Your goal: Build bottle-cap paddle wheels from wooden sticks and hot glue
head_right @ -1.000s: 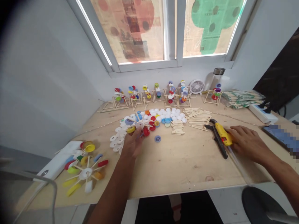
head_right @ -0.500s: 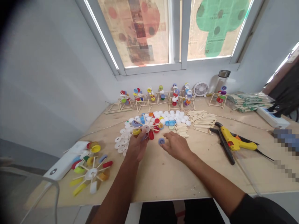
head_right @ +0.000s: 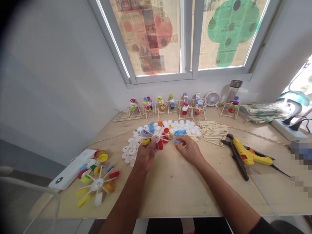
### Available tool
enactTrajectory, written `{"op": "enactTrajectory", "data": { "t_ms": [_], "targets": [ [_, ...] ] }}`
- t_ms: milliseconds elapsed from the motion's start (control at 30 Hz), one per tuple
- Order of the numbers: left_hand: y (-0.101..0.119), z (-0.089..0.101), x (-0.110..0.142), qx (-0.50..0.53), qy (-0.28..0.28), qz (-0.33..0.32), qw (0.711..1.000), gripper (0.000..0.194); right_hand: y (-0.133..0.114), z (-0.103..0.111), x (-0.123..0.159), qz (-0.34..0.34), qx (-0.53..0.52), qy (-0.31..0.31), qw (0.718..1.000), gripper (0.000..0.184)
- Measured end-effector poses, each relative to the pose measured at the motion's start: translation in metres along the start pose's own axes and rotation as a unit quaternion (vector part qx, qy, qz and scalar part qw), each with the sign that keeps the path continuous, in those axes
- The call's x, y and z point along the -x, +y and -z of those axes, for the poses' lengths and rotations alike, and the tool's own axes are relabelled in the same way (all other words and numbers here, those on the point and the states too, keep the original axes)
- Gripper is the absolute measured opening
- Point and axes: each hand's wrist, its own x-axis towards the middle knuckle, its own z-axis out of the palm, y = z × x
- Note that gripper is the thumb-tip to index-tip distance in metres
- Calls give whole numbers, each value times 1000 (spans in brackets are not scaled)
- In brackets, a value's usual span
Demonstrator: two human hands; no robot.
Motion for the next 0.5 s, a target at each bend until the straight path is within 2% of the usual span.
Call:
{"op": "enactTrajectory", "data": {
  "t_ms": [67,167,300,500],
  "targets": [
    [0,0,0,-3,3,-3,1000,34,-4,9,1,-13,-104,25,994,34],
    [-2,0,0,-1,-2,-5,1000,38,-16,17,5,-3,-165,25,986,33],
    [-5,2,-1,-4,-17,-7,1000,38,-25,18,7,10,-169,15,986,33],
    [-6,3,-1,-20,-47,-16,999,34,-21,14,3,43,-156,11,987,31]
  ]
}}
